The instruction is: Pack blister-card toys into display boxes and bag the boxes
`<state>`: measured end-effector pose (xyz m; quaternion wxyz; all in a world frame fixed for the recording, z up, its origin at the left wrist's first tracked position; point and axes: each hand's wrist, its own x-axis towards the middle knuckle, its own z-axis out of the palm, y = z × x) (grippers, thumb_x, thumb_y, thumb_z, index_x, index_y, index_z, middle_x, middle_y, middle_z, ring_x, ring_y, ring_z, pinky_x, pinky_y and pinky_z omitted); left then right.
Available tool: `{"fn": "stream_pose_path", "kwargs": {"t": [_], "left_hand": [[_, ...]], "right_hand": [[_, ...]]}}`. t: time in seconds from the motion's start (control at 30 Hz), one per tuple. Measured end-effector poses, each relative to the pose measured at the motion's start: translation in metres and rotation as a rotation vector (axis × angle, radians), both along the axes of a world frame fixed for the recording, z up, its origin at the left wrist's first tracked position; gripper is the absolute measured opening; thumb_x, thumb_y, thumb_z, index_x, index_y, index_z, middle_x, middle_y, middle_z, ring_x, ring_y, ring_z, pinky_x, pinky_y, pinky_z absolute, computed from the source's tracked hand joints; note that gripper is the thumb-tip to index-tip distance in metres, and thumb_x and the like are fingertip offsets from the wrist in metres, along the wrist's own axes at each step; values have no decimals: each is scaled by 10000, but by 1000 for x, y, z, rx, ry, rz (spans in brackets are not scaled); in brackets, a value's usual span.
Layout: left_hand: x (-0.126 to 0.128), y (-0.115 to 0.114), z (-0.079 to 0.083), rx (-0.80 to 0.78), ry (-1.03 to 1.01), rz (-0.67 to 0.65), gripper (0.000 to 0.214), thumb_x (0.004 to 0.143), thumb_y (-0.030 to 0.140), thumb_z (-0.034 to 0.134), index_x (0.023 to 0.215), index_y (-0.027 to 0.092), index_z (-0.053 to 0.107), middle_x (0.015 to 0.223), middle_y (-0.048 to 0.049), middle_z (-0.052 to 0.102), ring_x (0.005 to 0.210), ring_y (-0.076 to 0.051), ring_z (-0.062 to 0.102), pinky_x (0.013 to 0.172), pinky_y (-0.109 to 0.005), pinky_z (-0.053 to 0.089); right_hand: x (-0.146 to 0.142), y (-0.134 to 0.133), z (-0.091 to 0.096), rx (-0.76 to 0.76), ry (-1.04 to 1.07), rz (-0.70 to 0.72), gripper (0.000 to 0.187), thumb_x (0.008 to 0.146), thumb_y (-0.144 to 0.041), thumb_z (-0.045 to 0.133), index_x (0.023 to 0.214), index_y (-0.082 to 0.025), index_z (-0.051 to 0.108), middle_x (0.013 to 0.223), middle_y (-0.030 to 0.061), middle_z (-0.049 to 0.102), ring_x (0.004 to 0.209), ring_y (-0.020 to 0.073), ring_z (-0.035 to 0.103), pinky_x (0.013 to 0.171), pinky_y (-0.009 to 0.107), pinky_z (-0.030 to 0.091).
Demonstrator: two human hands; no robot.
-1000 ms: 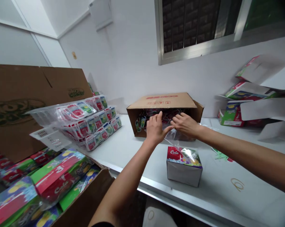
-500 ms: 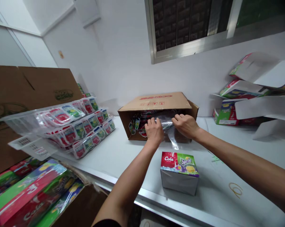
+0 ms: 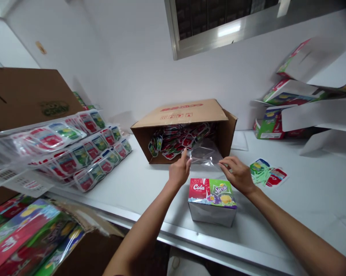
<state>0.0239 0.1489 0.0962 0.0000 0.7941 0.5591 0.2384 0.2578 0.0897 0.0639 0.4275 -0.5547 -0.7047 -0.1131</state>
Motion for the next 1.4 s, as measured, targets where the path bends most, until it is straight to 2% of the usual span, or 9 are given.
{"fn": "stream_pose_path", "kwargs": {"t": [0.17, 0.4, 0.57, 0.7, 0.87, 1.0, 1.2, 1.3, 1.4], "left_hand": [[-24, -48, -7, 123, -326, -235, 638, 937, 397, 489, 1506, 215, 266, 1125, -128, 719, 853, -219, 695, 871, -297, 496], [-37, -85, -24, 511, -229, -424, 719, 938, 245, 500, 1525, 141, 98, 1169, -185, 690, 949, -239, 699, 813, -365, 565], [-45, -98, -31, 556, -244, -535, 743, 927, 236, 518, 1521, 123, 85, 1229, -222, 638, 1167, -279, 606, 936, -471, 524], [-43, -107, -45, 634, -287, -497, 708, 936, 145, 474, 1524, 172, 81, 1303, -219, 582, 1226, -273, 567, 940, -474, 522], [-40, -121, -57, 442, -412, -522, 858, 865, 30, 447, 1524, 207, -72, 1497, -231, 367, 1377, -282, 405, 1030, -506, 445], [-39, -137, -57, 167, -486, -569, 1003, 807, 167, 576, 1516, 200, -132, 1572, -226, 202, 1451, -345, 230, 1117, -588, 287], [-19, -141, -68, 54, -785, -302, 1074, 835, 339, 673, 1504, 255, -163, 1517, -190, 349, 1407, -303, 348, 1140, -551, 274], [-15, -136, -69, -39, -783, -181, 1033, 828, 368, 685, 1522, 264, -73, 1570, -170, 253, 1440, -308, 278, 1152, -516, 279], [-17, -133, -68, -88, -770, -166, 1012, 808, 409, 699, 1530, 249, 7, 1597, -162, 172, 1457, -321, 225, 1158, -504, 277]], "right_hand": [[6, -47, -9, 180, 76, 141, 241, 874, -189, 601, 1087, -297, 636, 1067, 87, 611, 930, 231, 638, 823, 406, 553], [8, -94, -12, 351, -123, 229, 380, 795, -38, 674, 1115, -238, 629, 1065, 87, 574, 911, 204, 611, 735, 343, 555], [8, -114, -13, 341, -190, 261, 343, 780, -15, 684, 1078, -176, 630, 1065, 109, 564, 929, 212, 603, 764, 350, 549], [10, -116, -18, 307, -196, 290, 353, 784, 8, 656, 1094, -157, 613, 1075, 122, 570, 949, 220, 605, 771, 355, 556], [13, -114, -24, 301, -189, 282, 361, 784, 26, 640, 1091, -162, 609, 1054, 121, 592, 947, 223, 610, 775, 361, 554], [15, -114, -30, 291, -162, 290, 392, 779, 27, 652, 1112, -175, 607, 1025, 106, 607, 938, 218, 612, 774, 357, 547], [14, -116, -48, 227, -82, 311, 345, 793, 7, 632, 1065, -205, 630, 1020, 97, 627, 942, 216, 606, 784, 361, 533], [12, -118, -50, 91, 93, 377, 229, 822, -73, 611, 981, -232, 653, 946, 65, 647, 899, 210, 613, 771, 347, 525], [15, -111, -45, -172, 522, 319, 137, 901, -295, 544, 892, -232, 666, 843, 50, 661, 806, 204, 624, 718, 328, 523]]}}
